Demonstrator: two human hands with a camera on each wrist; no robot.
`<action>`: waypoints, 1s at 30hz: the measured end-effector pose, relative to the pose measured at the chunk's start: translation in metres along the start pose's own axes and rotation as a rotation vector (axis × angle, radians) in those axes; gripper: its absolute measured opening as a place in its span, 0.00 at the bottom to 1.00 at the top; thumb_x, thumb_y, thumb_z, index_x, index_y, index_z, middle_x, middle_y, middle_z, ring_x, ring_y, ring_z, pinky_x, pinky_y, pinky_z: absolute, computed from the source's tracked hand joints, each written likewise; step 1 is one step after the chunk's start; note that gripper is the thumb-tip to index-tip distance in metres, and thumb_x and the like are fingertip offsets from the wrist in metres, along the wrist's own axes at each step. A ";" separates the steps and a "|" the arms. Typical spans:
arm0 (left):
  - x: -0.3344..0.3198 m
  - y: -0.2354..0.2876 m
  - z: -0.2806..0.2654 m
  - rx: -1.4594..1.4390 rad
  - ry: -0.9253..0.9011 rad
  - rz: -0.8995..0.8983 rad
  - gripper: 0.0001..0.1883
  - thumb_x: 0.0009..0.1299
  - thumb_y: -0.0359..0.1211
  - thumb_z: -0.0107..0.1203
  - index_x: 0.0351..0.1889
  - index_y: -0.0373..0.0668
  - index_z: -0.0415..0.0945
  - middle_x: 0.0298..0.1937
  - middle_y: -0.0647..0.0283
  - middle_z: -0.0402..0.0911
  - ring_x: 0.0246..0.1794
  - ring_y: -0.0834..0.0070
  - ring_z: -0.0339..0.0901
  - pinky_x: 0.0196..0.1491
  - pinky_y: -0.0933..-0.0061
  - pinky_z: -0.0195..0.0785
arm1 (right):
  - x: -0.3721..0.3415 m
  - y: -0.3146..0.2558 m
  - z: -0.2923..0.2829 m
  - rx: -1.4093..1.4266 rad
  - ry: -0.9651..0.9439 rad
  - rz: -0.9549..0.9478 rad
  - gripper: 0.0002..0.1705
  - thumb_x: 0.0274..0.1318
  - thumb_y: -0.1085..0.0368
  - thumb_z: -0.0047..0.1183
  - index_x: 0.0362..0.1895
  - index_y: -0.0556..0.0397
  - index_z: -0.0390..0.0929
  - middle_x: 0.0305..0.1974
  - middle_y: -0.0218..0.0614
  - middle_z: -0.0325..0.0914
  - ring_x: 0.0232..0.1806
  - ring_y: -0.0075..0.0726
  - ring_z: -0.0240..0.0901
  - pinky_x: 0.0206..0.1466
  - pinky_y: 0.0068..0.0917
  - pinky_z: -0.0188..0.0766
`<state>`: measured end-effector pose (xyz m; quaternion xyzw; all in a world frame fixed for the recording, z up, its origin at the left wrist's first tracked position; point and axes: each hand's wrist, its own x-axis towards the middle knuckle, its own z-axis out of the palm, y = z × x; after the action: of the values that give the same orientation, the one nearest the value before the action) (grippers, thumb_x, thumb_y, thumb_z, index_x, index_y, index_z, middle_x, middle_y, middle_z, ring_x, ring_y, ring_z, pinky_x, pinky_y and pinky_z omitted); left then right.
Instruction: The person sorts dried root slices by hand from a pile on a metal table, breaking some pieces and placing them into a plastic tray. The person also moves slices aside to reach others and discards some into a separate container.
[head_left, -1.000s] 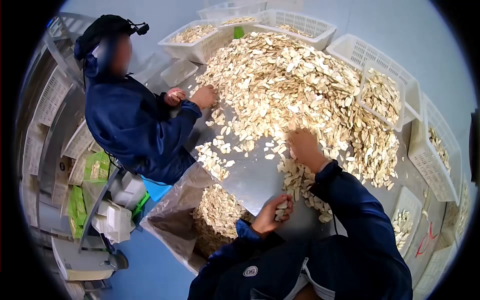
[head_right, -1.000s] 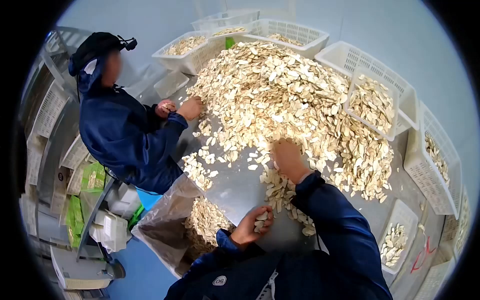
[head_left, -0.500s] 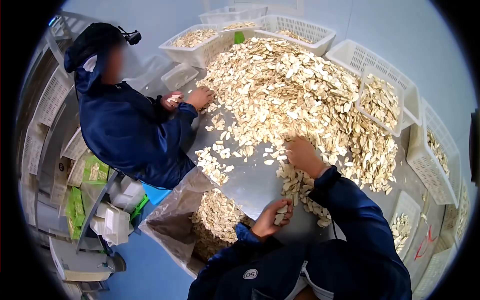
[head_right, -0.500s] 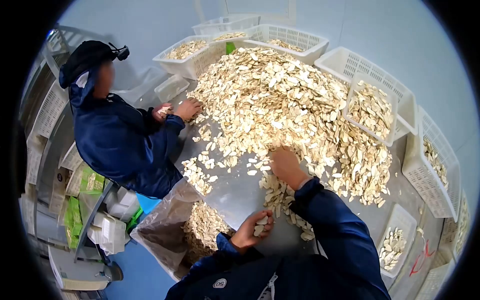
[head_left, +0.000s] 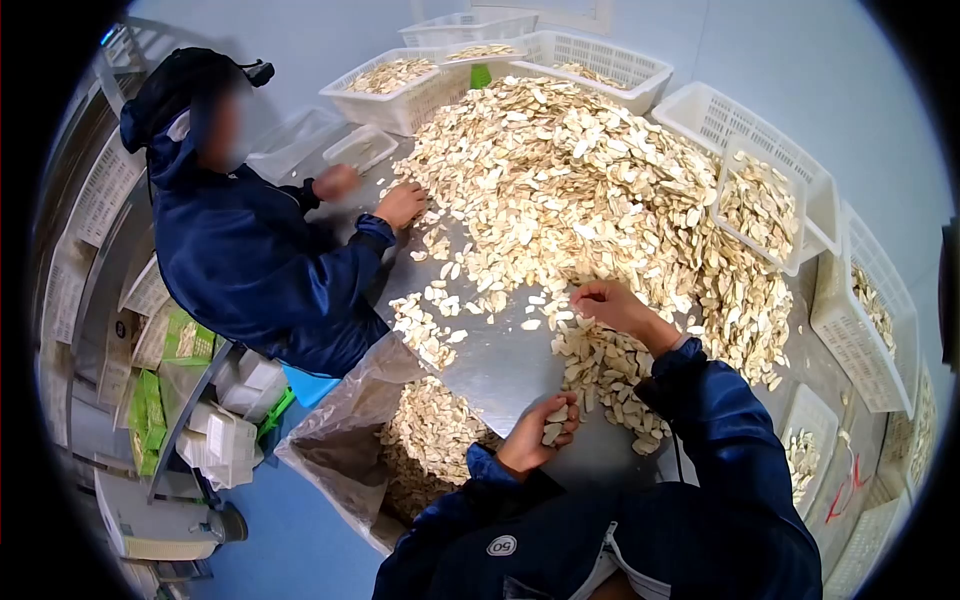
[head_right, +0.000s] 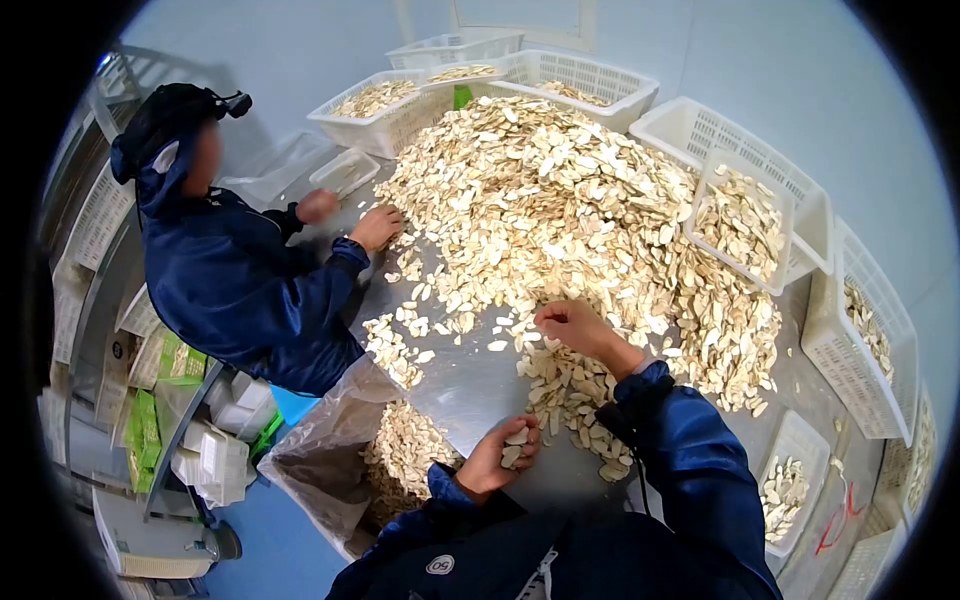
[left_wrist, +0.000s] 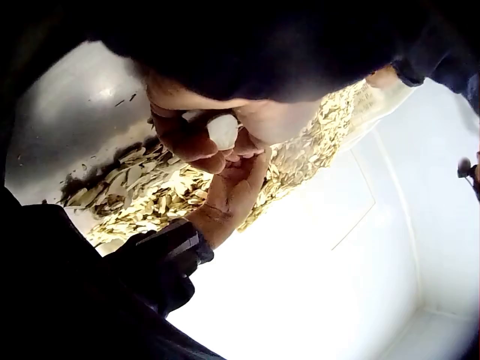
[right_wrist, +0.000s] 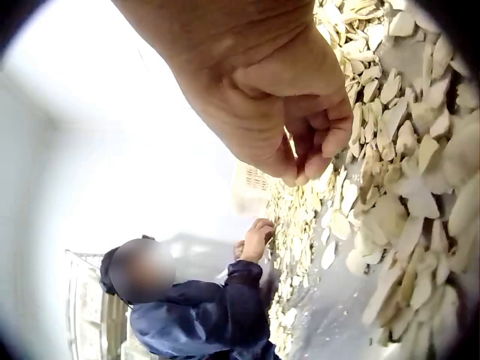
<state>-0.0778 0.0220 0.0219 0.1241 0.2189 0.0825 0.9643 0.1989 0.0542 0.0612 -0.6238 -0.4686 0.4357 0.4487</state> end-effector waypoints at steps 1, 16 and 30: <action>0.001 0.000 -0.001 0.001 0.001 -0.001 0.10 0.76 0.37 0.49 0.50 0.44 0.72 0.37 0.68 0.75 0.32 0.79 0.69 0.28 0.80 0.59 | 0.000 0.003 0.000 -0.125 0.038 -0.046 0.10 0.58 0.63 0.57 0.41 0.52 0.84 0.28 0.35 0.81 0.29 0.28 0.75 0.34 0.28 0.70; -0.001 0.001 -0.002 -0.024 -0.027 0.005 0.10 0.76 0.37 0.49 0.50 0.43 0.72 0.36 0.68 0.74 0.32 0.79 0.69 0.29 0.80 0.60 | 0.008 0.033 0.044 -0.806 0.162 -0.491 0.13 0.52 0.61 0.61 0.41 0.53 0.79 0.29 0.42 0.77 0.33 0.50 0.77 0.36 0.41 0.71; 0.006 0.001 -0.011 -0.163 -0.039 0.015 0.13 0.78 0.44 0.46 0.50 0.48 0.72 0.38 0.69 0.74 0.32 0.79 0.68 0.23 0.82 0.57 | -0.029 -0.046 0.037 -0.189 -0.560 -0.004 0.14 0.66 0.59 0.56 0.47 0.57 0.83 0.36 0.29 0.83 0.37 0.21 0.75 0.43 0.24 0.73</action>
<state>-0.0776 0.0267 0.0105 0.0483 0.1915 0.1049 0.9747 0.1492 0.0385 0.1018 -0.5175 -0.6140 0.5444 0.2427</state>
